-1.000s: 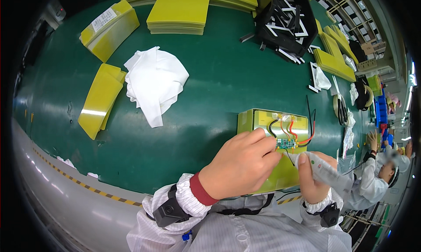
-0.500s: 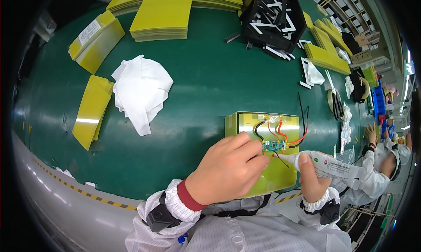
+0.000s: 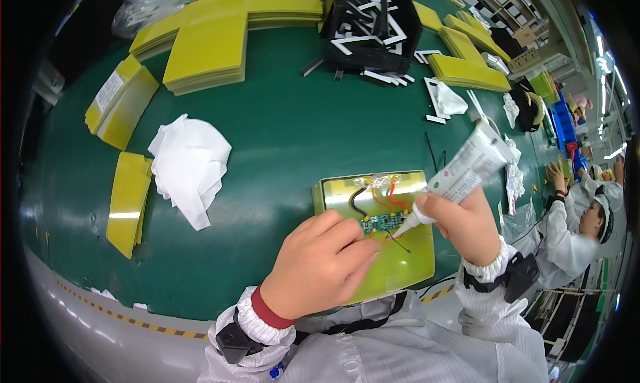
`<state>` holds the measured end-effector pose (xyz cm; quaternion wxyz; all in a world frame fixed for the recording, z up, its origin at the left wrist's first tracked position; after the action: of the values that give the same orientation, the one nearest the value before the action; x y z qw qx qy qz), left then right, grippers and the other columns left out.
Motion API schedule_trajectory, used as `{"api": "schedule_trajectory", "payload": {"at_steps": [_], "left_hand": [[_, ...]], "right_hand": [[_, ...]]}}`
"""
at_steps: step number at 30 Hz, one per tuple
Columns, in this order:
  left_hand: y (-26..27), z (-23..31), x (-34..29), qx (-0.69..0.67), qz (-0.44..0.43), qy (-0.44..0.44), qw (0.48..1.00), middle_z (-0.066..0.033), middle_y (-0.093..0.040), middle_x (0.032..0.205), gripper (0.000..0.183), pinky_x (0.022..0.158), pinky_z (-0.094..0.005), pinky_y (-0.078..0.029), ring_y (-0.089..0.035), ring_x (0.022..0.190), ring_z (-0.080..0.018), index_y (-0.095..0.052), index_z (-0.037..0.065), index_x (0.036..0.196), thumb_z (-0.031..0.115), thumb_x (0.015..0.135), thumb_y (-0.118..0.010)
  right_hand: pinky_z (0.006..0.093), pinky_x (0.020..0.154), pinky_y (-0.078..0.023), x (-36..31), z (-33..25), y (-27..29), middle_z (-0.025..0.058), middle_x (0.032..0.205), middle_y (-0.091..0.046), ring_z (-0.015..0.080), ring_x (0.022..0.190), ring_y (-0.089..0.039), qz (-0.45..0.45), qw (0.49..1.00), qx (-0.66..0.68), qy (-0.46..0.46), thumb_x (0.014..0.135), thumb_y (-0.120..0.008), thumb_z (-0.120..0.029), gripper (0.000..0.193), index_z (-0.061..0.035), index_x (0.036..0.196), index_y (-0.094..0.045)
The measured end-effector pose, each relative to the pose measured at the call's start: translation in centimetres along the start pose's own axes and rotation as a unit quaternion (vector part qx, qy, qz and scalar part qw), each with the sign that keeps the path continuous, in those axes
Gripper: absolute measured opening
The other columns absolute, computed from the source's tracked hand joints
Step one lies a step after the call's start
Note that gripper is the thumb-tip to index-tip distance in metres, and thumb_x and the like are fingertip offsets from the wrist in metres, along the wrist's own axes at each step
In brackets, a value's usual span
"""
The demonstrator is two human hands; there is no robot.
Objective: Applying glue and yellow insulation panels to a battery pack assembly.
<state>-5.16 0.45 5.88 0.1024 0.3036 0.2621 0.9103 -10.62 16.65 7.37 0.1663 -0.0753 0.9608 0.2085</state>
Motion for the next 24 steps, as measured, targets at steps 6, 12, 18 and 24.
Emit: {"api": "schedule_trajectory", "payload": {"at_steps": [6,12,18,24], "left_hand": [[-0.6,0.6,0.9,0.009,-0.018,0.005,1.000,-0.0019,-0.055,0.073,0.016,0.057,-0.0308,-0.044,-0.051,0.067,-0.0207,-0.070,0.008,0.083,0.005,0.067,-0.073],[-0.2,0.8,1.1,0.033,-0.033,0.045,0.998,-0.0042,-0.057,0.073,0.020,0.058,-0.0331,-0.043,-0.052,0.067,-0.0232,-0.070,0.007,0.083,0.002,0.064,-0.074],[2.7,4.3,0.7,0.044,0.004,0.069,0.997,-0.0080,-0.053,0.068,0.013,0.060,-0.0348,-0.037,-0.048,0.066,-0.0249,-0.067,0.002,0.078,0.006,0.066,-0.067],[-1.3,11.5,2.8,-0.085,-0.091,0.000,0.992,-0.0079,-0.060,0.075,0.022,0.060,-0.0354,-0.042,-0.052,0.064,-0.0251,-0.071,0.003,0.087,0.017,0.070,-0.074]], "right_hand": [[0.0241,0.044,-0.022,0.6,3.7,3.2,-0.0061,0.050,-0.037,0.0050,0.044,-0.031,-0.021,0.931,0.364,-0.031,0.091,-0.054,-0.017,0.024,-0.0077,0.068,-0.051],[0.0257,0.046,-0.020,-1.1,3.7,9.8,-0.0044,0.051,-0.025,0.0084,0.047,-0.022,-0.132,0.705,0.695,0.049,0.099,-0.036,-0.029,0.047,-0.0144,0.054,-0.037],[0.0234,0.043,-0.021,-6.4,9.8,25.4,-0.0040,0.052,-0.028,0.0064,0.045,-0.022,0.195,0.790,0.546,0.197,0.100,-0.043,-0.027,0.042,-0.0133,0.060,-0.040],[0.0224,0.041,-0.019,-12.0,17.3,32.0,-0.0050,0.053,-0.034,0.0047,0.043,-0.025,0.441,0.787,0.401,0.159,0.097,-0.053,-0.026,0.039,-0.0131,0.062,-0.043]]}}
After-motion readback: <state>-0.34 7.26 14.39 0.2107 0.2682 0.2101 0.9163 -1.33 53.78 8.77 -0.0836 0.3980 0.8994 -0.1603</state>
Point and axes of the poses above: each hand's wrist, its own x-axis towards the middle knuckle, its own y-axis out of the back of the hand, z = x × y, the point moved 8 cm from there along x, towards the middle knuckle
